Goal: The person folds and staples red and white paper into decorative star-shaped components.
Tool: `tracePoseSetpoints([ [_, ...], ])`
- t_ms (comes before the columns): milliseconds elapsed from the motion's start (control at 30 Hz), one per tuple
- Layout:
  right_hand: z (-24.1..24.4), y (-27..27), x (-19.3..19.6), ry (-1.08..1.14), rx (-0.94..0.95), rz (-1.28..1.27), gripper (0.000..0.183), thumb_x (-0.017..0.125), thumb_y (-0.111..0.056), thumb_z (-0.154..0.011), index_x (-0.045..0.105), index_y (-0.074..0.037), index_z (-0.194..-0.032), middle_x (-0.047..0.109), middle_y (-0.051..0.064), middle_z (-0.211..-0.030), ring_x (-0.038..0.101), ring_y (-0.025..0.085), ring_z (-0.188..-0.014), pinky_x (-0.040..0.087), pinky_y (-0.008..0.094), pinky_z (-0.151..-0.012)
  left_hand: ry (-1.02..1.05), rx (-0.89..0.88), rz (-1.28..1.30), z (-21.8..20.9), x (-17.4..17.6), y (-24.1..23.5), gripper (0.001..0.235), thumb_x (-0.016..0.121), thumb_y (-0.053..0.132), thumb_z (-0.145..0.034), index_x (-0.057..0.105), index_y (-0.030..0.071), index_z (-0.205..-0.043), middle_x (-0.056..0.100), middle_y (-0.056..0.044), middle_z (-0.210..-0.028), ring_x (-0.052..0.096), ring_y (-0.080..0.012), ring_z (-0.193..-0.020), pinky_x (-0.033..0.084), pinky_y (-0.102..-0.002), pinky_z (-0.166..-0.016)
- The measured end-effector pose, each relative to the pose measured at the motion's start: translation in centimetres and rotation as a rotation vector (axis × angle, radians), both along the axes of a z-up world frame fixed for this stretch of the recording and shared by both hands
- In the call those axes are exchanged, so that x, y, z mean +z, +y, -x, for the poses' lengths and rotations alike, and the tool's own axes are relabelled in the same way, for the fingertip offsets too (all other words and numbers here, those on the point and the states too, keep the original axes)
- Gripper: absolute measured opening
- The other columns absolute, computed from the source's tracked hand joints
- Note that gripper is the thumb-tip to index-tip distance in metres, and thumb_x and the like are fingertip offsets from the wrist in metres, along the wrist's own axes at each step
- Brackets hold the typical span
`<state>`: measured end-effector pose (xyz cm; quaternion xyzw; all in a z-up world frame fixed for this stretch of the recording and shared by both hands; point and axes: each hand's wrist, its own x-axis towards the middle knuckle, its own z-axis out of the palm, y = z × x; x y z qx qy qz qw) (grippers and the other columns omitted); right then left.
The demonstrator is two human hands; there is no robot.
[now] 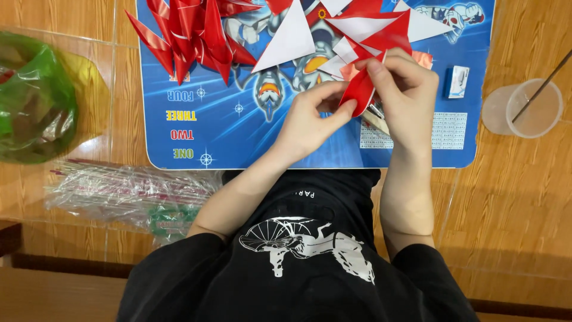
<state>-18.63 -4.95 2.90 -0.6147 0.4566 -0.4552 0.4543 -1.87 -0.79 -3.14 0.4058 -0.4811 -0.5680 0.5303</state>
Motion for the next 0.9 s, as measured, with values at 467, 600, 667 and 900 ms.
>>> tracePoseSetpoints([
  [467, 1.0, -0.6, -1.9, -0.051, -0.060, 0.147, 0.019, 0.060, -0.001, -0.116, 0.073, 0.010, -0.107, 0.068, 0.008, -0.105, 0.053, 0.007, -0.077, 0.036, 0.020, -0.065, -0.079, 0.048, 0.003, 1.0, -1.7, 1.1, 0.039, 0.076, 0.017, -0.097, 0.068, 0.000, -0.131, 0.078, -0.008, -0.109, 0.072, -0.0135, -0.093, 0.060, -0.030, -0.086],
  [600, -0.7, -0.2, 0.0, 0.008, -0.146, 0.156, 0.017, 0.062, -0.005, -0.106, 0.071, 0.008, -0.100, 0.065, 0.005, -0.097, 0.049, 0.007, -0.074, 0.034, 0.020, -0.065, 0.124, -0.111, 0.032, -1.0, -1.2, 1.6, 0.051, 0.078, 0.021, -0.097, 0.062, 0.003, -0.141, 0.075, -0.008, -0.116, 0.071, -0.0138, -0.106, 0.058, -0.032, -0.095],
  [667, 0.9, -0.3, -2.0, 0.188, 0.026, 0.377, 0.019, 0.058, 0.003, -0.118, 0.070, 0.017, -0.113, 0.067, 0.020, -0.112, 0.059, 0.021, -0.097, 0.047, 0.028, -0.087, 0.153, -0.171, 0.075, -1.9, -1.5, 2.3, 0.061, 0.080, 0.020, -0.093, 0.055, 0.004, -0.146, 0.072, -0.008, -0.124, 0.068, -0.0131, -0.115, 0.055, -0.032, -0.101],
  [900, 3.0, 1.0, -2.9, -0.059, 0.024, 0.112, 0.024, 0.058, -0.010, -0.124, 0.061, 0.008, -0.139, 0.068, 0.015, -0.109, 0.066, 0.017, -0.086, 0.052, 0.025, -0.071, 0.005, 0.184, 0.035, -11.8, -2.5, 3.0, 0.056, 0.085, 0.013, -0.089, 0.063, 0.005, -0.139, 0.073, -0.009, -0.118, 0.070, -0.0139, -0.105, 0.059, -0.031, -0.092],
])
